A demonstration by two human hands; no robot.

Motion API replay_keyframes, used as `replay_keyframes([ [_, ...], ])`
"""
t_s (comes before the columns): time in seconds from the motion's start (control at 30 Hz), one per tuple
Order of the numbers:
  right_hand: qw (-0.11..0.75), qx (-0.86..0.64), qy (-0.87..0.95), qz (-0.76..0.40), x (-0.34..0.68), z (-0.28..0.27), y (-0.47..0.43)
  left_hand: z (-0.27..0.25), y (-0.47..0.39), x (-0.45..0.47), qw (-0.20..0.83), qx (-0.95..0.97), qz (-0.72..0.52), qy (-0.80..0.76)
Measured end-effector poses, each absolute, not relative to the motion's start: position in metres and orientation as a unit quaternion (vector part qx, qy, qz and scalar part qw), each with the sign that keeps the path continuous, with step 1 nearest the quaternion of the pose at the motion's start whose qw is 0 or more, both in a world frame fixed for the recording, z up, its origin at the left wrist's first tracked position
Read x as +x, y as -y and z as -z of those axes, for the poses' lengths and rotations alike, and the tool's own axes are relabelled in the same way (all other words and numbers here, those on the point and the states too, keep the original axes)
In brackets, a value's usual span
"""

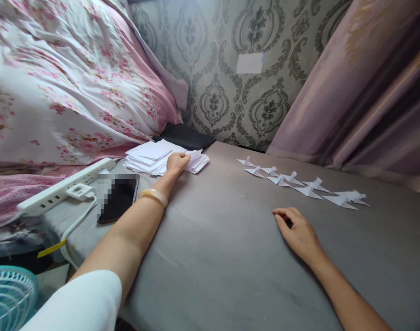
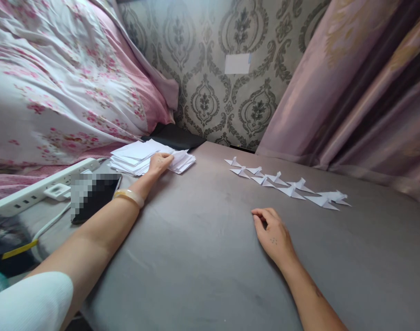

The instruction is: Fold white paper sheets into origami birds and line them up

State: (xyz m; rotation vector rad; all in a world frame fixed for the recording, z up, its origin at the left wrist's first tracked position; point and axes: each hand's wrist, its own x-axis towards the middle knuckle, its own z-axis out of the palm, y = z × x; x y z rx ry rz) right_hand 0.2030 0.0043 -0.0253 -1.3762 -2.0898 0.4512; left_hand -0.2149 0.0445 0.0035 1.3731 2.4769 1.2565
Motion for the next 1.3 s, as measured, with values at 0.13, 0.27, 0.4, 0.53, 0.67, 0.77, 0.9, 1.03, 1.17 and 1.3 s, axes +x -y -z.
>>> replay_keyframes([
  [0.13,0.297,-0.515,0.786,-0.171,0.203,0.025,-0.005,-0.003,-0.043,-0.216,0.009,0.416,-0.455,-0.787],
  [0.27,0.301,-0.510,0.787,-0.173,0.202,0.024,-0.006,-0.016,-0.038,-0.214,-0.063,0.375,-0.521,-0.765],
  [0.4,0.316,-0.507,0.783,-0.174,0.201,0.023,-0.005,-0.039,-0.037,-0.191,-0.122,0.390,-0.662,-0.629],
  [0.53,0.369,-0.533,0.734,-0.201,0.197,0.016,0.002,-0.053,-0.030,-0.123,0.095,0.399,-0.767,-0.494],
  [0.67,0.456,-0.527,0.561,-0.447,0.189,-0.008,0.019,-0.039,-0.003,-0.039,0.448,0.422,-0.681,-0.398],
  [0.77,0.433,-0.473,0.464,-0.611,0.186,-0.026,0.035,-0.015,0.021,-0.001,0.508,0.466,-0.579,-0.434],
  [0.9,0.393,-0.525,0.438,-0.614,0.189,-0.024,0.048,0.006,0.040,0.009,0.489,0.485,-0.493,-0.531],
  [1.03,0.311,-0.556,0.511,-0.577,0.196,-0.013,0.052,0.006,0.042,0.003,0.542,0.517,-0.442,-0.494],
  [1.17,0.222,-0.523,0.610,-0.552,0.200,-0.013,0.049,0.003,0.037,-0.002,0.617,0.526,-0.378,-0.447],
  [1.3,0.252,-0.530,0.634,-0.504,0.204,-0.010,0.033,0.008,0.033,-0.007,0.623,0.536,-0.340,-0.457],
])
